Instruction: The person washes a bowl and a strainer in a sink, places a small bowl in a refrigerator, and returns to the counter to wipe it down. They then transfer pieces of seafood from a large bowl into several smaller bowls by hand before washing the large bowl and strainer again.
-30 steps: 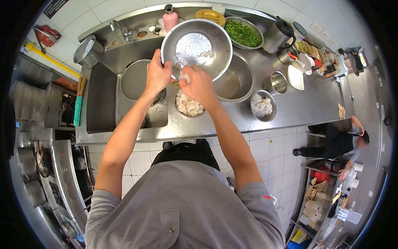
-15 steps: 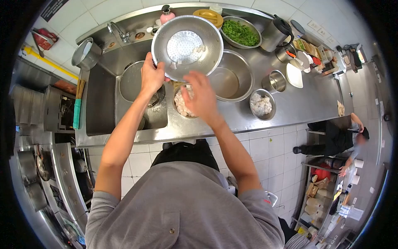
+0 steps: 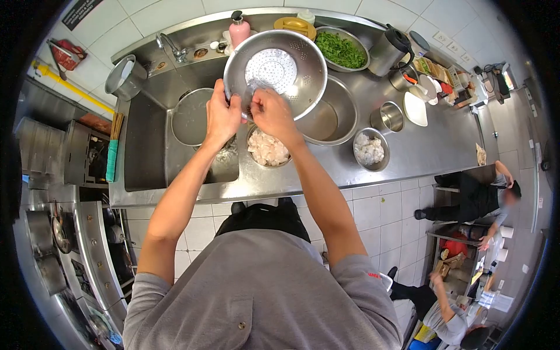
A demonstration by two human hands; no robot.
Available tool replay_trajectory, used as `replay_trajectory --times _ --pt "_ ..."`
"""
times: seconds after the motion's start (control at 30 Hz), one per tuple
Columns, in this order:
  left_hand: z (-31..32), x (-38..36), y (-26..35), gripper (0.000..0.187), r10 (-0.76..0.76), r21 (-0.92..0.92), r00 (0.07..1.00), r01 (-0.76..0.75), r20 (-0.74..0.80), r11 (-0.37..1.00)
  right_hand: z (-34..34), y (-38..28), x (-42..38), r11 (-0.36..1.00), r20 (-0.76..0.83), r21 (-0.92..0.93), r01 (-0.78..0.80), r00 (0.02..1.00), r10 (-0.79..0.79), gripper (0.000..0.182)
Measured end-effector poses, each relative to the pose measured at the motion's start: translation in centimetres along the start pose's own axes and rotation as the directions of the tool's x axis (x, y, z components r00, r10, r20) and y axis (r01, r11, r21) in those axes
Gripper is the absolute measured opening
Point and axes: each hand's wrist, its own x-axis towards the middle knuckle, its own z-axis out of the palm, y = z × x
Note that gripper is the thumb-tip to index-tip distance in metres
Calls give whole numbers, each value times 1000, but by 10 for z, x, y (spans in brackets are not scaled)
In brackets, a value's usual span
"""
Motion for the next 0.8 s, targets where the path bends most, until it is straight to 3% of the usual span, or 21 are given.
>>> replay_trajectory --times 0.1,0.2,0.3,0.4,0.5,0.6,0.63,0.73,0.8 --pt "-2 2 -9 16 21 14 999 -21 -28 1000 -10 0 -13 994 27 8 111 993 -111 5" --pt "-5 12 -23 16 84 79 995 -80 -46 994 -21 -17 -42 996 8 -18 84 996 -84 5" --pt "-9 15 -14 15 65 37 996 -63 -54 997 -28 -8 -72 996 192 20 88 977 -90 3" --pt "-9 17 -5 16 -13 -44 999 12 -34 999 -41 -4 -80 985 74 125 -117 991 108 9" --pt "-2 23 -4 19 -72 -70 997 71 -12 995 -48 0 -81 990 -136 117 -80 986 96 13" --pt "15 28 -9 19 -136 -196 988 147 69 969 -44 19 -94 977 61 -30 213 976 -211 13" --pt "22 30 -12 21 -151 -277 980 181 129 944 -46 25 -99 989 -23 -13 146 989 -146 13" --pt "37 33 -3 25 -318 -261 897 401 308 878 -62 18 -116 997 -212 64 -47 975 60 12" --pt "52 36 -5 30 -331 -255 855 451 399 855 -75 22 -125 978 -289 121 -169 937 198 11"
